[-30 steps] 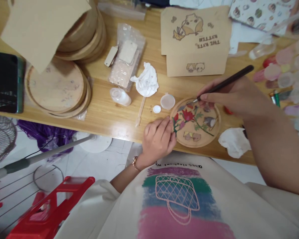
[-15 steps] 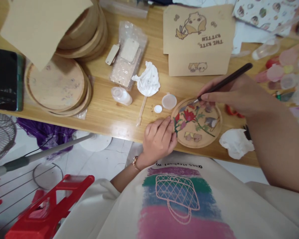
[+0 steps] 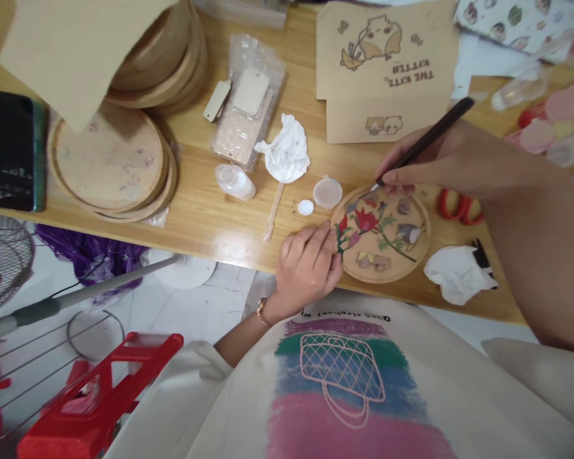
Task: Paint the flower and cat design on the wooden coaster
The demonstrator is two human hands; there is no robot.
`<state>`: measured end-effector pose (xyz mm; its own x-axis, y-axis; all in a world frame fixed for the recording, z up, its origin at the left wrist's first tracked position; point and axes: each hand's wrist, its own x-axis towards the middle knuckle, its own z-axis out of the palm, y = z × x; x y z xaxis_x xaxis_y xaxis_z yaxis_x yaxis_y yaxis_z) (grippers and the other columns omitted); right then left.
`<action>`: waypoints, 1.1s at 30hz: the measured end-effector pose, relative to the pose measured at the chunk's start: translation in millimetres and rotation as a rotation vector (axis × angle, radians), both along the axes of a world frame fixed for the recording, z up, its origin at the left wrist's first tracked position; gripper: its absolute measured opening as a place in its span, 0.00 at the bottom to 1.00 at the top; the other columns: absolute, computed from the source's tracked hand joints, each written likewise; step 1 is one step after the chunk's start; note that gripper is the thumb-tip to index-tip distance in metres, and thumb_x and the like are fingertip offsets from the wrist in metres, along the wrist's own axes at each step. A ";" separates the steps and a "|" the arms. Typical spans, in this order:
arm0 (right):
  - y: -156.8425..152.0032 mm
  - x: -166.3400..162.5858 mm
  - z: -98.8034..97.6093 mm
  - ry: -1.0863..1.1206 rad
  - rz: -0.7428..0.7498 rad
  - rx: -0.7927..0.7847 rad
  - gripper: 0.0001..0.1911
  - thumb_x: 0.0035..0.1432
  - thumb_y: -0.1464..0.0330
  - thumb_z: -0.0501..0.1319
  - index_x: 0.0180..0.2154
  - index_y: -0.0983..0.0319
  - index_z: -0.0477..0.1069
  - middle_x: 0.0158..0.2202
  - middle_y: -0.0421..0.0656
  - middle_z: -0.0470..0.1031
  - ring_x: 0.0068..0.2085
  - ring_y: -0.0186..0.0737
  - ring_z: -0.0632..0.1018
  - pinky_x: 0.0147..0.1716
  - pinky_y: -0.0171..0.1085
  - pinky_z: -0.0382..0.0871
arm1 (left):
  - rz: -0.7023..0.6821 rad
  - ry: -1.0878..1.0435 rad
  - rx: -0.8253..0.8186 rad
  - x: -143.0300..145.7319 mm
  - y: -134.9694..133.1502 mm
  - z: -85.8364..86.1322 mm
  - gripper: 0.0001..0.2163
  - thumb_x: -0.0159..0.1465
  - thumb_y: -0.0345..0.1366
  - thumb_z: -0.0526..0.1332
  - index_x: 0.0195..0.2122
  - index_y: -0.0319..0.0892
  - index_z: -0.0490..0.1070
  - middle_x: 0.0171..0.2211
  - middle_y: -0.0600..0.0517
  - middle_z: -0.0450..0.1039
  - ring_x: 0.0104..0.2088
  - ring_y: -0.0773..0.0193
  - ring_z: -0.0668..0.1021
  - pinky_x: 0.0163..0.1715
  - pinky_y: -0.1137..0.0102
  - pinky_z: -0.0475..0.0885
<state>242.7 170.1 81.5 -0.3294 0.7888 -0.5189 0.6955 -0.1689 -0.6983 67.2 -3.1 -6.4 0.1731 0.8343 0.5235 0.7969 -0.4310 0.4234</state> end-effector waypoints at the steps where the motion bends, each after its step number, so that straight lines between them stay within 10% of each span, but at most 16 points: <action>1: 1.7 -0.7 1.1 -0.009 0.016 -0.007 0.08 0.50 0.80 0.68 0.25 0.62 0.76 0.21 0.32 0.76 0.22 0.23 0.74 0.21 0.24 0.67 | 0.000 -0.001 0.000 0.0 -0.2 -0.1 0.16 0.62 0.32 0.61 0.51 0.34 0.72 0.45 0.40 0.81 0.45 0.52 0.80 0.44 0.60 0.70; 10: 15.9 12.4 -18.9 0.104 0.057 -0.124 0.06 0.48 0.78 0.69 0.26 0.62 0.78 0.21 0.34 0.77 0.21 0.23 0.74 0.22 0.24 0.67 | 0.007 0.009 0.012 0.0 -0.1 -0.1 0.16 0.63 0.32 0.61 0.52 0.35 0.72 0.46 0.41 0.81 0.45 0.53 0.79 0.45 0.61 0.70; 33: -43.5 52.9 -12.5 0.346 -0.463 -0.006 0.04 0.42 0.74 0.68 0.24 0.62 0.76 0.19 0.41 0.74 0.20 0.33 0.73 0.18 0.32 0.61 | 0.044 0.050 0.063 1.1 -1.3 -6.6 0.15 0.64 0.35 0.60 0.52 0.39 0.73 0.46 0.44 0.81 0.45 0.54 0.79 0.46 0.60 0.71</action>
<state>295.6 126.6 69.0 -0.1015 0.8884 -0.4476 0.2795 -0.4064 -0.8699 68.3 -4.4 -12.9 0.1648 0.8073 0.5666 0.8351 -0.4199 0.3555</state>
